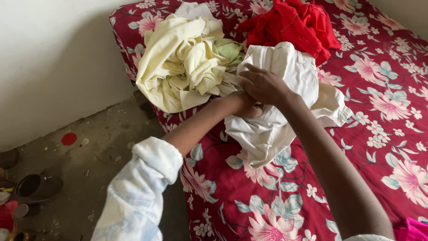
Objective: The person folds a checkered shirt, a pink patterned garment, a green baby shirt, a white top, and a yellow blouse by hand on a bed and places items into a suitcase.
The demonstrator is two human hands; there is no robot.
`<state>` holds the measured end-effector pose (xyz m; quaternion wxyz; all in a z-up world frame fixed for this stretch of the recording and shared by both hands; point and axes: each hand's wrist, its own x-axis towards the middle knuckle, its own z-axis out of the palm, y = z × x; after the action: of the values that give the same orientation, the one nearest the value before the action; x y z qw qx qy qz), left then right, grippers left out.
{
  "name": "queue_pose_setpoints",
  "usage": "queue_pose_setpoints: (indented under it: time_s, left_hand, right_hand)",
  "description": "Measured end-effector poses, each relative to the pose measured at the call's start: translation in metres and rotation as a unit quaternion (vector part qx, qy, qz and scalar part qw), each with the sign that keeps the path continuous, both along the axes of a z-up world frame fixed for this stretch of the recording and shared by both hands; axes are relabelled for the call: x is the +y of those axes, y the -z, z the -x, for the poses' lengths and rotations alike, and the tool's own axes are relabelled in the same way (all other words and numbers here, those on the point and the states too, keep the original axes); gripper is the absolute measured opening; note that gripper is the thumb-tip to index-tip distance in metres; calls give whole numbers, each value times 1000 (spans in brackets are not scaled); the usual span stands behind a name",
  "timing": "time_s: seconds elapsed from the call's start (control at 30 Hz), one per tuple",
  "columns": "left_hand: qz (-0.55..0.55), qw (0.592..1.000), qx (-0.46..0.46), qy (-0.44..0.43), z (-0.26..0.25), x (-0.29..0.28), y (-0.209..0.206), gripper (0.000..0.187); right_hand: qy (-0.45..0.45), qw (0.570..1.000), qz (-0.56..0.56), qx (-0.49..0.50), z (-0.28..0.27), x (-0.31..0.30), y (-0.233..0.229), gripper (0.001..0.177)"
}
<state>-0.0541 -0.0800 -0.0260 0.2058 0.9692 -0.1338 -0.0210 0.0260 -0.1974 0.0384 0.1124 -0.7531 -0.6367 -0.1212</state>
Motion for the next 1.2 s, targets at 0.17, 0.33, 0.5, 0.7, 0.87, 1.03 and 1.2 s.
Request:
queue_pose_setpoints:
  time_s: [0.17, 0.33, 0.5, 0.7, 0.87, 1.03, 1.2]
  left_hand:
    - [28, 995, -37, -85, -11, 39, -34, 34]
    - [44, 951, -147, -268, -63, 105, -10, 22]
    - [-145, 862, -400, -275, -136, 151, 42, 66]
    - [-91, 900, -202, -375, -135, 149, 55, 49]
    - [-91, 890, -243, -375, -123, 137, 30, 23]
    - [82, 884, -294, -353, -123, 114, -20, 13]
    - [237, 899, -253, -266, -126, 92, -65, 17]
  right_hand:
    - [210, 956, 105, 178, -6, -18, -8, 55]
    - [264, 941, 155, 146, -7, -19, -8, 53]
    - [228, 969, 88, -37, -28, -4, 27, 45]
    - [208, 970, 106, -75, -39, 0, 51, 44]
    - [208, 973, 96, -33, -31, -7, 36, 42]
    - [241, 957, 19, 162, -17, -16, 5, 62]
    - [174, 933, -166, 268, -32, -16, -3, 96]
